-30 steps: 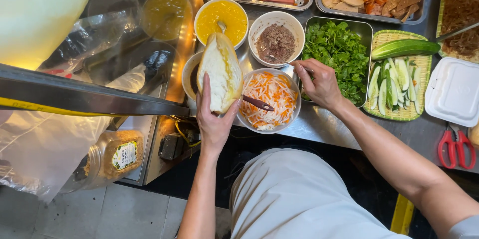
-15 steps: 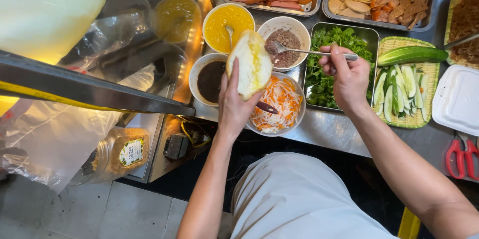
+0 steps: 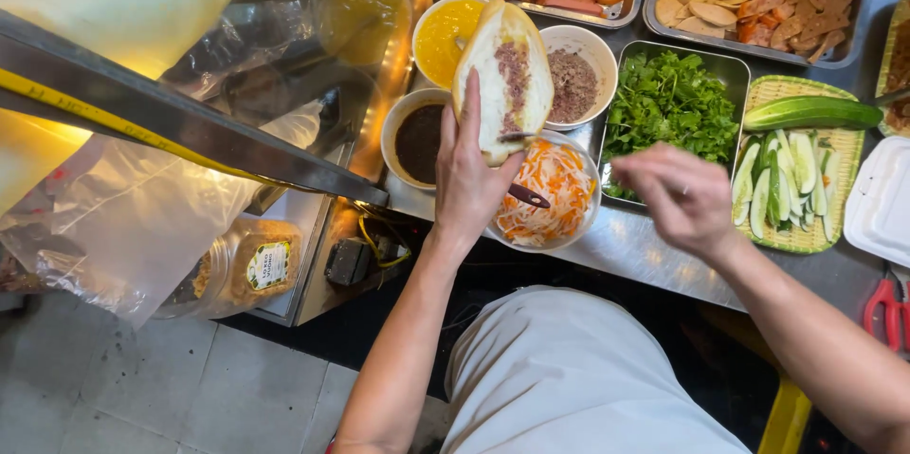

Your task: Preparing a Banh Mi sandwich by adding spreads, meats, and vegetables, then using a sandwich press, along with packaging sticky rice.

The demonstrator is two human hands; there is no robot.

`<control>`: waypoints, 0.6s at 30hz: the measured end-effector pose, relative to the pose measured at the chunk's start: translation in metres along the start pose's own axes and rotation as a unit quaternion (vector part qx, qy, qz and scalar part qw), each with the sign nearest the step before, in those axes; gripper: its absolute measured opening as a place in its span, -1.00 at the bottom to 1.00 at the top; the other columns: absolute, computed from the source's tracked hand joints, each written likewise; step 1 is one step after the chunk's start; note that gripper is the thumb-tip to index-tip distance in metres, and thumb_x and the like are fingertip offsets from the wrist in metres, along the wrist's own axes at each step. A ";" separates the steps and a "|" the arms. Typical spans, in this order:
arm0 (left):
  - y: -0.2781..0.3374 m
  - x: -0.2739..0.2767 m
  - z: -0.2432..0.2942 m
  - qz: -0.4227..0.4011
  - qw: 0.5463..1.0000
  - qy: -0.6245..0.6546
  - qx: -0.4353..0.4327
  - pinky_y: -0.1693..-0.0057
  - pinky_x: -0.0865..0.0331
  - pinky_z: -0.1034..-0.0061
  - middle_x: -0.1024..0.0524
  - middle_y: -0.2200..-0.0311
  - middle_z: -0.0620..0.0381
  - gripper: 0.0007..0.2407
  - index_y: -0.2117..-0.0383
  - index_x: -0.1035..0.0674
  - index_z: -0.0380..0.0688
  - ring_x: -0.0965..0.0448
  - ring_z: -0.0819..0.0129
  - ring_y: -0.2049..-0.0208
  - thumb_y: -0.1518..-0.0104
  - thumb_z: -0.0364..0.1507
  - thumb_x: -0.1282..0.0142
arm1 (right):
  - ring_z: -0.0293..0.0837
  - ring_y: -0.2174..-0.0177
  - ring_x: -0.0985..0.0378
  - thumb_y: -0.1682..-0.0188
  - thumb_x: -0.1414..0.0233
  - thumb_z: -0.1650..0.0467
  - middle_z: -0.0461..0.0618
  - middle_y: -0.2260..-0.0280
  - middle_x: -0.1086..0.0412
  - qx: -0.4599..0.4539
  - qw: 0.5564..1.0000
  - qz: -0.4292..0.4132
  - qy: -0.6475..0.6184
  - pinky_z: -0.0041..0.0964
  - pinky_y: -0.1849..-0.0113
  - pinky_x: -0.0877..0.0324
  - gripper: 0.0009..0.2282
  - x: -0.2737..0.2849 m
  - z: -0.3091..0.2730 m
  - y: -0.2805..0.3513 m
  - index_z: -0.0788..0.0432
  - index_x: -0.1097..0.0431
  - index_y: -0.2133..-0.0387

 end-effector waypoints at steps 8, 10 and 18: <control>0.019 0.010 0.006 -0.053 0.997 -0.037 -0.045 -0.26 -0.45 0.19 -0.21 -0.29 -0.35 -0.11 -0.46 -0.03 0.00 -0.41 -0.26 -0.23 0.01 -0.55 -0.41 | -0.28 0.36 -0.53 -0.29 0.02 0.41 0.03 0.30 -0.52 -0.233 0.950 0.136 -0.154 -0.44 0.30 -0.44 -0.80 0.033 0.021 -0.050 0.36 -0.49 0.09; 0.025 0.010 0.007 -0.063 0.993 -0.050 -0.088 -0.30 -0.41 0.16 -0.16 -0.32 -0.40 -0.11 -0.45 -0.04 -0.01 -0.35 -0.33 -0.28 0.05 -0.56 -0.39 | -0.30 0.36 -0.51 -0.30 0.01 0.41 0.03 0.31 -0.51 -0.235 0.941 0.147 -0.195 -0.46 0.30 -0.43 -0.80 0.032 0.021 -0.058 0.37 -0.49 0.09; 0.043 0.008 -0.001 -0.056 0.994 -0.082 -0.053 -0.30 -0.38 0.16 -0.13 -0.35 -0.44 -0.12 -0.45 -0.02 -0.08 -0.31 -0.32 -0.30 0.03 -0.55 -0.37 | -0.31 0.38 -0.49 -0.31 -0.01 0.39 0.04 0.31 -0.52 -0.227 0.953 0.169 -0.113 -0.46 0.34 -0.41 -0.78 0.028 0.038 -0.050 0.37 -0.50 0.06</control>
Point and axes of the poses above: each hand's wrist, its own y-axis away from the middle knuckle, its own x-axis out of the back of the hand, z = x × y, the point moved 1 cm from there along -y, towards the middle knuckle
